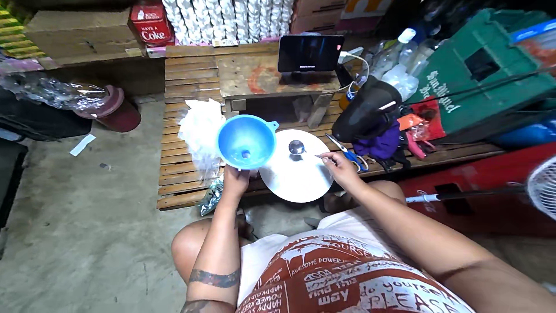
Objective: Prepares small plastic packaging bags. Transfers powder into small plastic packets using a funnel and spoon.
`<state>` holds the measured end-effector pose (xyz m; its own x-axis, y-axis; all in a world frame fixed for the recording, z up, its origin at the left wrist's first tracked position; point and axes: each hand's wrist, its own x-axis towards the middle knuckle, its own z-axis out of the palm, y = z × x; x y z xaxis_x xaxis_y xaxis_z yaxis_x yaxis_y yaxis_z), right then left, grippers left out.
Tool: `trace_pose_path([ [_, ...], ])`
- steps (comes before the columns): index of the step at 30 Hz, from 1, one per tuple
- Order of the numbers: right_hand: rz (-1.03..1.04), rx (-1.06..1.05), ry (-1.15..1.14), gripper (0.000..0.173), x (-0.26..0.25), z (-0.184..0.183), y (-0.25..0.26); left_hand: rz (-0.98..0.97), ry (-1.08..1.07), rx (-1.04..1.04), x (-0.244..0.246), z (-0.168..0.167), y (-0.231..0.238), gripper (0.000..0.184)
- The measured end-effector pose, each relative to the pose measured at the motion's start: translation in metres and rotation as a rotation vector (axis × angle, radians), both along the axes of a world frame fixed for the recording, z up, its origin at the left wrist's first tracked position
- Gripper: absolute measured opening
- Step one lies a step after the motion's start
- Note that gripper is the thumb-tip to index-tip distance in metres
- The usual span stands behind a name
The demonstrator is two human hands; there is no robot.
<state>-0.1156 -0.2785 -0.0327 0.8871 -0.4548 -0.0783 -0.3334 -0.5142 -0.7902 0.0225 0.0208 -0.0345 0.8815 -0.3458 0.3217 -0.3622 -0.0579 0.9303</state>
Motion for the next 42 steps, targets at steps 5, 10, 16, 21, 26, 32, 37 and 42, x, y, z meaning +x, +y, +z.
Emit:
trace_pose_path([
  [5, 0.114, -0.212, 0.1, 0.028, 0.025, -0.005, -0.01, 0.011, 0.017, -0.073, 0.003, -0.003, -0.001, 0.041],
  [10, 0.196, -0.36, 0.09, 0.025, 0.058, 0.005, -0.002, 0.055, 0.039, -0.067, 0.002, -0.003, 0.001, 0.042],
  [16, 0.336, -0.448, -0.059, 0.026, 0.082, -0.003, 0.014, 0.051, -0.001, -0.154, 0.004, -0.005, 0.002, 0.041],
  [21, 0.489, -0.555, -0.052, 0.029, 0.064, -0.012, 0.008, 0.072, 0.025, -0.097, 0.002, 0.0, 0.004, 0.041],
  [26, 0.487, -0.594, -0.084, 0.029, 0.037, -0.014, -0.013, 0.094, -0.029, -0.151, 0.007, -0.006, 0.0, 0.039],
  [32, 0.49, -0.581, -0.147, 0.03, 0.046, 0.002, 0.019, 0.108, -0.006, -0.165, 0.005, -0.007, -0.005, 0.04],
  [37, 0.61, -0.683, -0.126, 0.03, 0.043, -0.011, 0.004, 0.08, 0.029, -0.166, 0.001, -0.005, 0.0, 0.044],
  [42, 0.519, -0.714, -0.143, 0.03, 0.027, -0.01, -0.011, 0.111, -0.003, -0.142, 0.004, -0.01, 0.001, 0.039],
])
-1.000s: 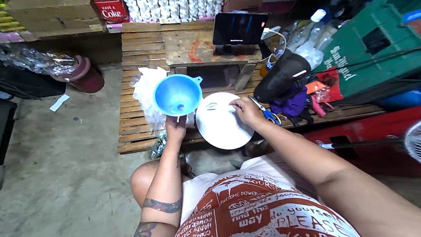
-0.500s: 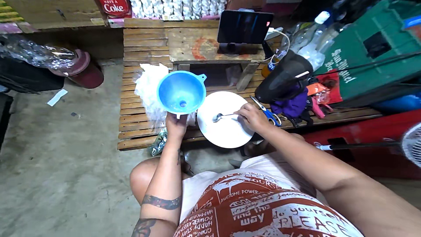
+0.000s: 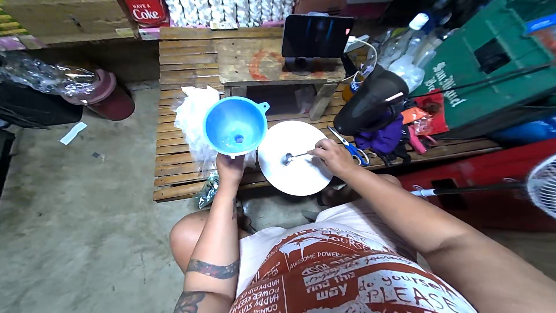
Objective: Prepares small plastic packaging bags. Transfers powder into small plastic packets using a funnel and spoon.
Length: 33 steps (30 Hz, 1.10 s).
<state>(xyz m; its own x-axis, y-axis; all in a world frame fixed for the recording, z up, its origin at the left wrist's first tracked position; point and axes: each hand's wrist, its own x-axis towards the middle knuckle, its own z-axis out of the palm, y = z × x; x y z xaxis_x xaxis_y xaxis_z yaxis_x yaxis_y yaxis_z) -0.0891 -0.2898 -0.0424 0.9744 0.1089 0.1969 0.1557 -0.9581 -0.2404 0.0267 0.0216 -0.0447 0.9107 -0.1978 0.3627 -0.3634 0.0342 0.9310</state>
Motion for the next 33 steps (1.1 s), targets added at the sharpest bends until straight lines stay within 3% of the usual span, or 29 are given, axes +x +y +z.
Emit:
trace_pose_path([
  [9, 0.189, -0.017, -0.071, 0.029, 0.005, -0.002, 0.025, -0.004, 0.02, 0.01, 0.001, 0.0, -0.004, 0.042],
  [14, 0.135, -0.068, -0.082, 0.032, -0.008, -0.004, -0.008, -0.017, 0.005, 0.003, 0.003, -0.002, -0.002, 0.039],
  [22, 0.138, -0.008, -0.114, 0.029, 0.008, -0.003, 0.028, -0.038, 0.047, 0.027, 0.001, 0.0, -0.007, 0.042],
  [30, 0.124, -0.074, -0.089, 0.031, -0.003, -0.001, -0.004, -0.023, 0.102, -0.107, 0.009, -0.001, -0.011, 0.044],
  [33, 0.138, -0.027, -0.124, 0.029, -0.004, 0.002, 0.009, -0.036, 0.061, 0.004, 0.004, 0.0, -0.006, 0.048],
])
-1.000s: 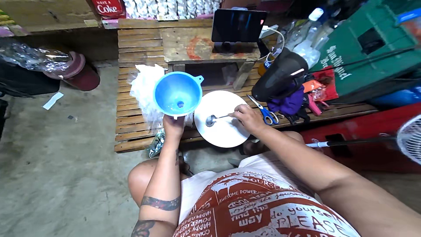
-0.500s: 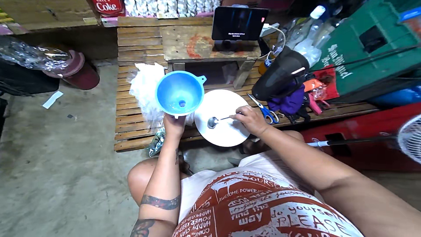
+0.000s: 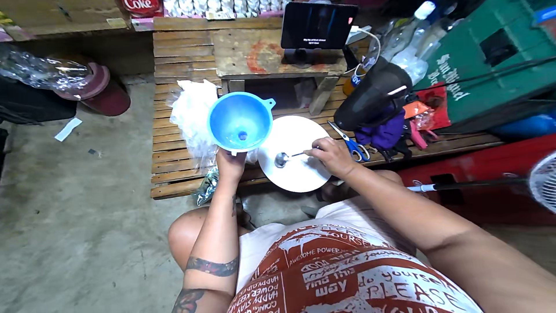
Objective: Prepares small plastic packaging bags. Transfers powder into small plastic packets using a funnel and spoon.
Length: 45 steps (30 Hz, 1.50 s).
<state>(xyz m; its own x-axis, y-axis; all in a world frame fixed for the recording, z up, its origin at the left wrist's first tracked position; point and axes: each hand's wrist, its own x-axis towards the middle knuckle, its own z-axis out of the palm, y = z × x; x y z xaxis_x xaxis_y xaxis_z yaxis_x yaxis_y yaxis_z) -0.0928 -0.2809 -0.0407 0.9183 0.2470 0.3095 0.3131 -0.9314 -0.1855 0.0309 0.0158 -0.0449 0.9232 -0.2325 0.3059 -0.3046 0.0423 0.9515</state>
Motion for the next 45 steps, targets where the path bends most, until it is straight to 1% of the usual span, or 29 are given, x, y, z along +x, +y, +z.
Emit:
trace_pose_path([
  [3, 0.077, 0.017, -0.022, 0.028, 0.002, -0.004, 0.015, -0.011, -0.026, 0.077, -0.003, -0.001, 0.003, 0.047],
  [6, 0.12, -0.012, -0.019, 0.03, 0.002, -0.01, 0.008, -0.024, -0.007, 0.057, -0.003, -0.003, 0.005, 0.049],
  [11, -0.006, -0.031, -0.004, 0.031, -0.012, -0.006, -0.021, -0.025, 0.011, -0.021, 0.0, -0.005, 0.002, 0.05],
  [13, -0.01, -0.017, -0.029, 0.031, -0.016, -0.005, -0.017, 0.01, 0.046, -0.05, 0.003, -0.001, -0.004, 0.049],
  [16, 0.061, 0.006, -0.077, 0.029, -0.017, -0.01, 0.0, 0.014, 0.058, -0.043, 0.003, 0.0, -0.008, 0.045],
  [19, 0.107, -0.002, -0.078, 0.031, -0.014, -0.017, 0.004, 0.004, 0.074, -0.061, 0.002, -0.001, -0.007, 0.048],
  [21, 0.068, -0.002, -0.046, 0.03, -0.016, -0.016, -0.005, 0.012, 0.09, -0.061, 0.002, -0.002, -0.006, 0.05],
  [24, -0.067, 0.041, 0.003, 0.029, -0.025, -0.002, -0.015, 0.013, 0.084, -0.059, 0.002, -0.003, -0.003, 0.049],
  [28, -0.261, 0.163, 0.186, 0.029, -0.046, 0.023, -0.006, 0.01, 0.084, -0.063, 0.002, 0.004, -0.004, 0.048],
  [30, -0.286, 0.21, 0.236, 0.024, -0.06, 0.022, -0.002, -0.006, 0.091, -0.071, 0.002, 0.006, -0.005, 0.048],
  [34, -0.25, 0.239, 0.294, 0.023, -0.081, -0.001, 0.004, 0.0, 0.087, -0.054, 0.0, 0.009, -0.007, 0.047],
  [37, -0.327, 0.231, 0.333, 0.024, -0.073, -0.007, 0.011, -0.004, 0.087, -0.058, -0.001, 0.008, -0.009, 0.047],
  [40, -0.376, 0.228, 0.312, 0.026, -0.053, 0.001, 0.01, -0.014, 0.092, -0.059, -0.001, 0.005, -0.008, 0.048],
  [43, -0.373, 0.203, 0.237, 0.027, -0.032, 0.011, 0.0, -0.051, 0.066, -0.044, -0.003, 0.0, -0.002, 0.045],
  [45, -0.407, 0.162, 0.225, 0.029, -0.017, 0.017, -0.006, -0.057, 0.059, -0.047, -0.003, 0.002, -0.003, 0.044],
])
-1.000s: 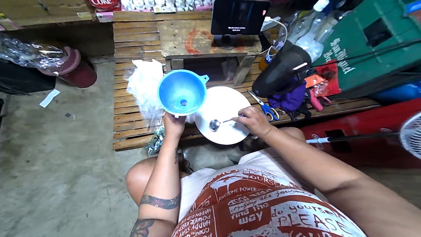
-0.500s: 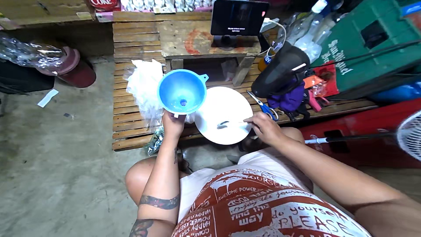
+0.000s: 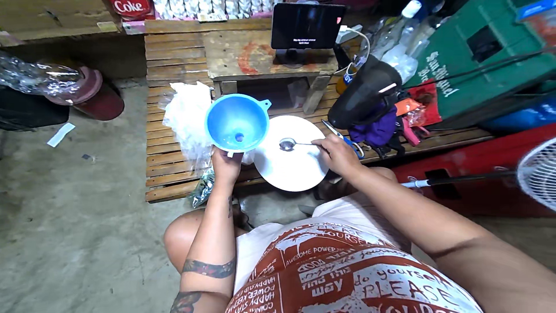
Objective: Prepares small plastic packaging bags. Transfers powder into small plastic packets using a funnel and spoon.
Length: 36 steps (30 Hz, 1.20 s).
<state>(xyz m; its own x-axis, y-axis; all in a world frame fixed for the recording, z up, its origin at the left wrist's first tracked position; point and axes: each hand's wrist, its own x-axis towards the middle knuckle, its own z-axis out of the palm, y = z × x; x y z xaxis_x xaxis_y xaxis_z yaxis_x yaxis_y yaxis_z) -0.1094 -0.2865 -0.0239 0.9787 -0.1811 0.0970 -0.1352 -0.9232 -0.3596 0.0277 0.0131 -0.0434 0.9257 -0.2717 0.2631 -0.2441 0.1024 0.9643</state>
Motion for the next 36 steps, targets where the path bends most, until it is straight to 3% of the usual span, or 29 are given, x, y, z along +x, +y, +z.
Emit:
trace_pose_path([
  [7, -0.037, -0.038, 0.084, 0.034, 0.009, -0.006, 0.007, 0.031, 0.004, -0.047, 0.006, 0.004, -0.006, 0.042],
  [10, -0.103, 0.176, 0.173, 0.029, -0.006, -0.014, 0.019, -0.005, -0.005, -0.031, 0.001, 0.005, -0.002, 0.043],
  [14, -0.326, 0.668, 0.402, 0.026, -0.012, -0.014, 0.025, -0.03, -0.033, 0.012, -0.002, 0.005, -0.001, 0.04],
  [17, -0.403, 0.841, 0.428, 0.025, -0.011, -0.008, 0.02, -0.044, -0.086, 0.031, 0.0, 0.004, -0.002, 0.034],
  [28, -0.304, 0.67, 0.138, 0.025, -0.005, 0.073, -0.005, -0.126, -0.166, 0.2, 0.003, 0.009, -0.003, 0.023],
  [36, -0.271, 0.745, -0.057, 0.023, 0.008, 0.123, 0.006, -0.303, -0.243, 0.304, 0.01, -0.004, -0.008, 0.027],
])
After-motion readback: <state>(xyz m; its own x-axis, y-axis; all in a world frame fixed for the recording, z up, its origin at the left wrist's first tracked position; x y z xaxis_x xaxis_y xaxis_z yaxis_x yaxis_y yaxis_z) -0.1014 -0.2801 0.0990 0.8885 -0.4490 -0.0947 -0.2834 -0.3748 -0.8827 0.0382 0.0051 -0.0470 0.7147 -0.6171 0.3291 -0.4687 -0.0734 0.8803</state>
